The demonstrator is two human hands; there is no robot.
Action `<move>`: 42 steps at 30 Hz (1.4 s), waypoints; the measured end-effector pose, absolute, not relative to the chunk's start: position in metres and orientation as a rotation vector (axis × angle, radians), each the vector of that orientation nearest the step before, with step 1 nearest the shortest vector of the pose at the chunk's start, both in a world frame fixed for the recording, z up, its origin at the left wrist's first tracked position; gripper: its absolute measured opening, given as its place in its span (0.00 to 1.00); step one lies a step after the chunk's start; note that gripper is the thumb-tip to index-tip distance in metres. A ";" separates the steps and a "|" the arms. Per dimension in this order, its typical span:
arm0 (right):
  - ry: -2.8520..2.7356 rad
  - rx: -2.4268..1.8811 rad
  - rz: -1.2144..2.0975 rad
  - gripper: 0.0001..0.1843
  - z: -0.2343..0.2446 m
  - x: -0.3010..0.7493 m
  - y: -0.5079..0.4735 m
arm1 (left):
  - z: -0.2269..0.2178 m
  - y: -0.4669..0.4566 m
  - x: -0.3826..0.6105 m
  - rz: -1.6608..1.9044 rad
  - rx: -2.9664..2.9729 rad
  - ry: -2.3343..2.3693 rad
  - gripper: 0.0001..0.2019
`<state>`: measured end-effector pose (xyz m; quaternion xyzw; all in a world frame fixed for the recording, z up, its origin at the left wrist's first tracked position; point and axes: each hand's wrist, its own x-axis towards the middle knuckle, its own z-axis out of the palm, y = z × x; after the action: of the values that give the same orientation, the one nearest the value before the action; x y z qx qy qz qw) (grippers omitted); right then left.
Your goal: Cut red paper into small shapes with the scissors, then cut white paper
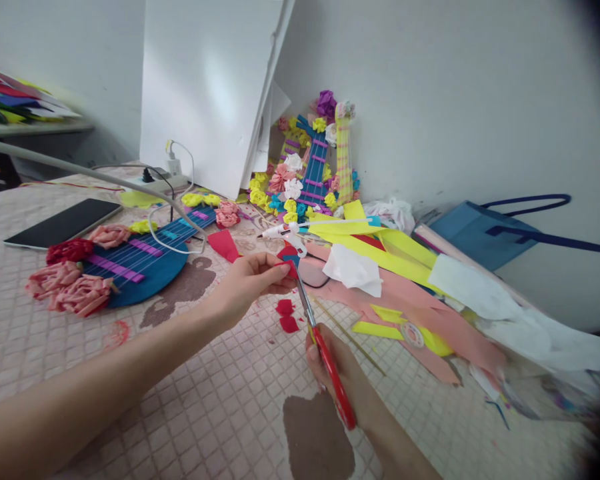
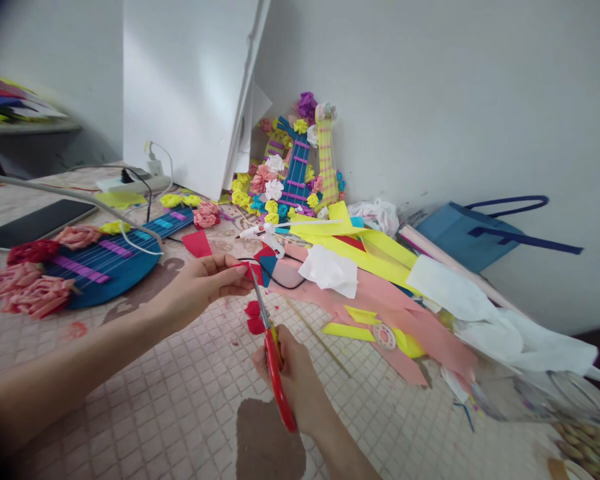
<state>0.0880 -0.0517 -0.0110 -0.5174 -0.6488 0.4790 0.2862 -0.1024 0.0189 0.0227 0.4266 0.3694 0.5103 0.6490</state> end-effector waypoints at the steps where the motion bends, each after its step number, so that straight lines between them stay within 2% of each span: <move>1: -1.729 -1.386 1.288 0.20 -0.011 0.088 -0.052 | 0.022 0.019 -0.103 1.159 0.972 0.836 0.08; 23: -1.692 -1.392 1.118 0.17 -0.020 0.082 -0.048 | 0.023 0.020 -0.103 1.162 0.953 0.838 0.09; 30: -1.575 -1.342 1.347 0.22 -0.027 0.082 -0.049 | 0.023 0.021 -0.103 1.169 0.953 0.835 0.09; 34: -1.568 -1.308 1.369 0.26 -0.028 0.084 -0.049 | 0.024 0.021 -0.104 1.155 0.953 0.821 0.09; 38: -1.429 -1.252 1.421 0.27 -0.022 0.085 -0.048 | 0.021 0.016 -0.101 0.989 1.036 0.838 0.09; 42: -1.266 -1.236 1.336 0.20 -0.014 0.088 -0.044 | 0.012 0.010 -0.094 0.758 1.125 0.813 0.11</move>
<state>0.0884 -0.0443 -0.0145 -0.4990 -0.5111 0.5395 0.4458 -0.0940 0.0104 0.0121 0.5058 0.3656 0.3405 0.7033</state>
